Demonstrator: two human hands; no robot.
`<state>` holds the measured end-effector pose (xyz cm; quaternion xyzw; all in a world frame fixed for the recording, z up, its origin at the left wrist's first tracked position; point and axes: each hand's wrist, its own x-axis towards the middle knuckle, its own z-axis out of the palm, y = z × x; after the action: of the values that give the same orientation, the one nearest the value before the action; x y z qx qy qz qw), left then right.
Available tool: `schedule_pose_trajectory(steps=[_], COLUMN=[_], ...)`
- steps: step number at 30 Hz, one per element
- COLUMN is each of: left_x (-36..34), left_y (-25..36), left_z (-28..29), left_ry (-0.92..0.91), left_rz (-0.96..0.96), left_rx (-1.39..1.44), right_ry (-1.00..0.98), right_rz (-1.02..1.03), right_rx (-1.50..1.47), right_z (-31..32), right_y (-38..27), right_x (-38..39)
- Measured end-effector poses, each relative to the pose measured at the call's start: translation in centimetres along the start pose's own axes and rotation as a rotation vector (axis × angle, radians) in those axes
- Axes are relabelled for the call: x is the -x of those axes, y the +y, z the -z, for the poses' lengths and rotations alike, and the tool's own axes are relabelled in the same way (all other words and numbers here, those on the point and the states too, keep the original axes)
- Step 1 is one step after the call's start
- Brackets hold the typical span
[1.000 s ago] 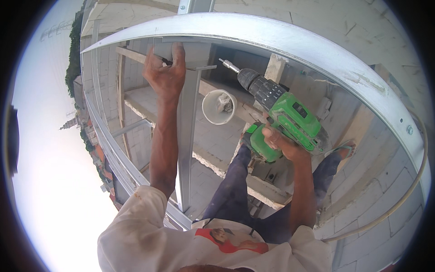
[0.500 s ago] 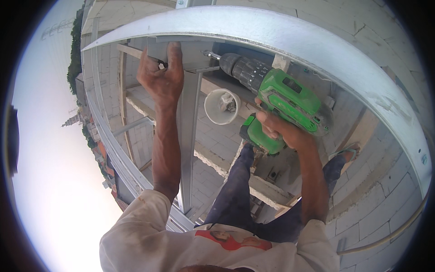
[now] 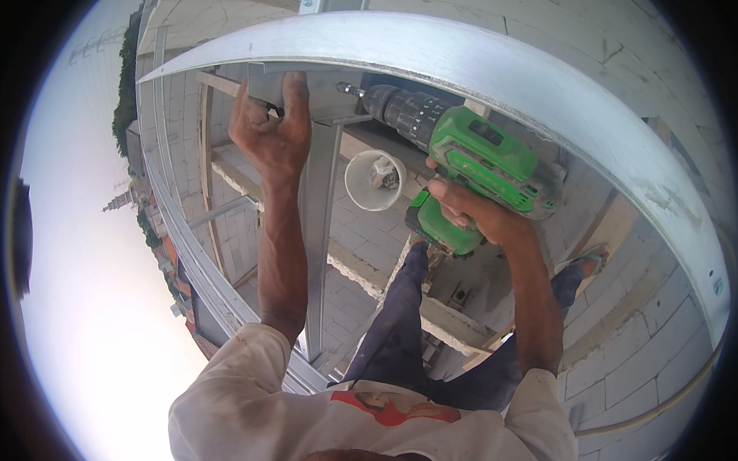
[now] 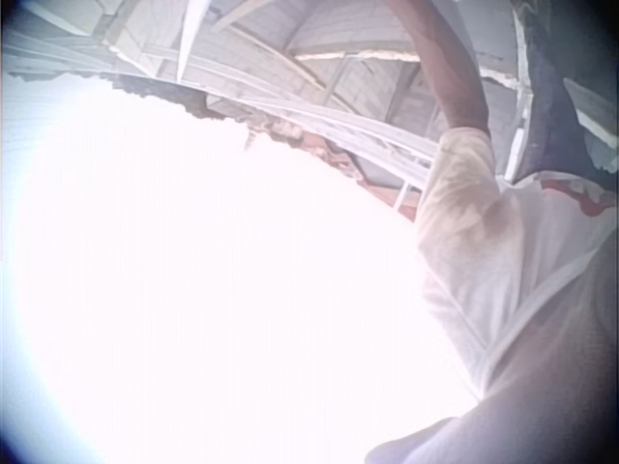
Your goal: The person positions and secures white metal frame pieces onto a wooden support structure on a rooftop. They use a cordless drill to fasten the pieces with screws, handling the frame and tools by hand.
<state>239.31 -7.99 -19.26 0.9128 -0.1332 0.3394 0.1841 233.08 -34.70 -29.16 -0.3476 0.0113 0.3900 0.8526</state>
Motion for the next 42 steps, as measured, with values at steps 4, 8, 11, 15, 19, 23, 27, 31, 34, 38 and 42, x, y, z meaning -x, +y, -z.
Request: schedule_pose_trajectory(steps=[4,8,11,15,19,23,27,31,34,38,42], left_x=[0.1,0.2,0.3,0.3,0.3,0.5,0.8,0.2,0.1,0.6,0.7], left_y=[-0.3,-0.6,-0.7,-0.6,-0.6,-0.5,-0.9,-0.3,0.1,-0.7,-1.0], left_z=[0.1,0.0,0.0,0.1,0.1,0.3,0.1,0.2,0.5,1.1,1.1], left_ry=[-0.003,0.012,0.017,0.015,0.021,0.01,0.01,-0.046,-0.192,-0.374,-0.417], left_rz=[-0.016,-0.024,-0.013,0.004,-0.015,0.015,0.048,0.159,0.351,0.483,0.448], left_rx=[0.0,-0.005,-0.007,0.0,0.008,0.015,-0.037,-0.14,-0.088,0.028,0.034], right_ry=[0.004,0.011,0.005,-0.005,-0.019,-0.029,-0.023,0.017,-0.01,0.078,0.085], right_rz=[0.013,-0.015,-0.026,-0.046,-0.065,-0.076,-0.136,-0.063,-0.108,-0.216,-0.092], right_rx=[0.005,0.036,0.056,0.072,0.127,0.136,0.181,0.37,0.345,0.451,0.642], right_z=[0.1,0.4,0.6,0.7,1.2,1.1,1.0,0.9,1.0,0.3,1.2], right_y=[-0.2,-0.3,-0.1,-0.5,-0.5,-1.0,-2.2,-2.6,-3.1,-3.7,-2.5], right_x=[-0.2,-0.3,-0.4,-0.2,0.1,0.1,-0.1,-0.1,-0.2,-0.2,0.6])
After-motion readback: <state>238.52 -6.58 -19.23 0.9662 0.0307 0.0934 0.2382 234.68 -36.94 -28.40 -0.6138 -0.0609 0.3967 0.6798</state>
